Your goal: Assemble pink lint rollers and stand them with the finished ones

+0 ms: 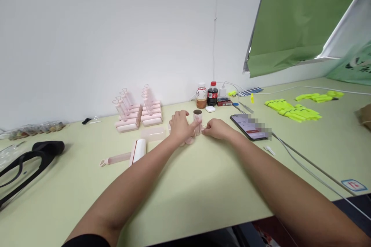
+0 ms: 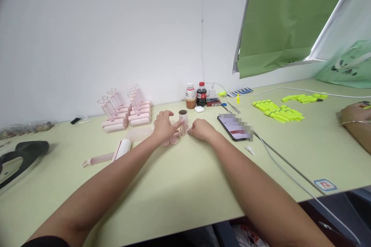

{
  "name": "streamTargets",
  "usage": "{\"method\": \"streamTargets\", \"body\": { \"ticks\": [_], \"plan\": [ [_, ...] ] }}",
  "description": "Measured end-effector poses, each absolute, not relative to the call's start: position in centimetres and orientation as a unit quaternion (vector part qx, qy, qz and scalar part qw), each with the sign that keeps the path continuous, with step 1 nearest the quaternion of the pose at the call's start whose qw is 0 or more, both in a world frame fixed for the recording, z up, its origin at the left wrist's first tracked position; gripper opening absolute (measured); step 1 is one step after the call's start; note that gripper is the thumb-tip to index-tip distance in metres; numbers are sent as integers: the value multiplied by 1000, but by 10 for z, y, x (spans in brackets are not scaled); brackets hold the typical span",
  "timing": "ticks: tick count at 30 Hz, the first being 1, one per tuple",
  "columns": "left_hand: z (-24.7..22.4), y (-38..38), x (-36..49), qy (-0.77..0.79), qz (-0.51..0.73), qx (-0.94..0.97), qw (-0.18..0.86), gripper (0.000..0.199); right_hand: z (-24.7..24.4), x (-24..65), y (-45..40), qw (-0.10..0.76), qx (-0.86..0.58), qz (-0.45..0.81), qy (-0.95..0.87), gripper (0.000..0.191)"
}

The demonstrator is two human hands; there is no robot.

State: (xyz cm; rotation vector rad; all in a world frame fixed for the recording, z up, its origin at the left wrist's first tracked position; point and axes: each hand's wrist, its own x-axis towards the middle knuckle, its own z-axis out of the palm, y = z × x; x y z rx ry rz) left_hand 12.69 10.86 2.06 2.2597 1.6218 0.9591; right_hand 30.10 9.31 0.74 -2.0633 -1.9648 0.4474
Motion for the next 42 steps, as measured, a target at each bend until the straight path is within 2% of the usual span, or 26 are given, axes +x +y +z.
{"method": "streamTargets", "body": {
  "ticks": [4, 7, 9, 11, 13, 14, 17, 21, 25, 26, 28, 31, 33, 38, 42],
  "plan": [
    [62, 98, 62, 519, 352, 775, 83, 28, 21, 309, 86, 136, -723, 157, -659, 27],
    [93, 87, -12, 611, 261, 745, 60, 14, 35, 309, 77, 195, -730, 127, -643, 30],
    [98, 79, -59, 663, 159, 727, 78, 17, 43, 303, 70, 273, -715, 101, -636, 33],
    [89, 71, -93, 668, 78, 730, 120, 31, 49, 293, 60, 360, -673, 95, -639, 35],
    [69, 62, -111, 652, 45, 740, 158, 44, 50, 279, 51, 423, -611, 126, -657, 36],
    [59, 58, -114, 632, 38, 754, 175, 42, 48, 271, 46, 438, -576, 153, -673, 37],
    [37, 47, -108, 602, 62, 771, 201, 26, 33, 247, 35, 417, -490, 255, -722, 37],
    [38, 32, -83, 583, 127, 773, 215, 21, 6, 219, 25, 341, -410, 436, -725, 33],
    [44, 17, -45, 508, 201, 820, 169, 17, -4, 204, 15, 290, -359, 539, -705, 71],
    [44, 15, -36, 490, 215, 829, 163, 16, -3, 202, 13, 300, -350, 535, -708, 73],
    [45, 13, -21, 465, 231, 838, 170, 17, 1, 201, 11, 339, -350, 493, -720, 64],
    [55, 13, -14, 448, 250, 835, 198, 34, 8, 203, 10, 384, -388, 389, -742, 45],
    [69, 16, -15, 435, 265, 834, 211, 44, 11, 205, 9, 386, -403, 345, -755, 40],
    [100, 28, -14, 355, 218, 878, 236, 30, 11, 207, 7, 348, -390, 306, -796, 34],
    [110, 38, -12, 343, 148, 883, 284, 31, 6, 204, 7, 329, -381, 280, -817, 37]
  ]
}}
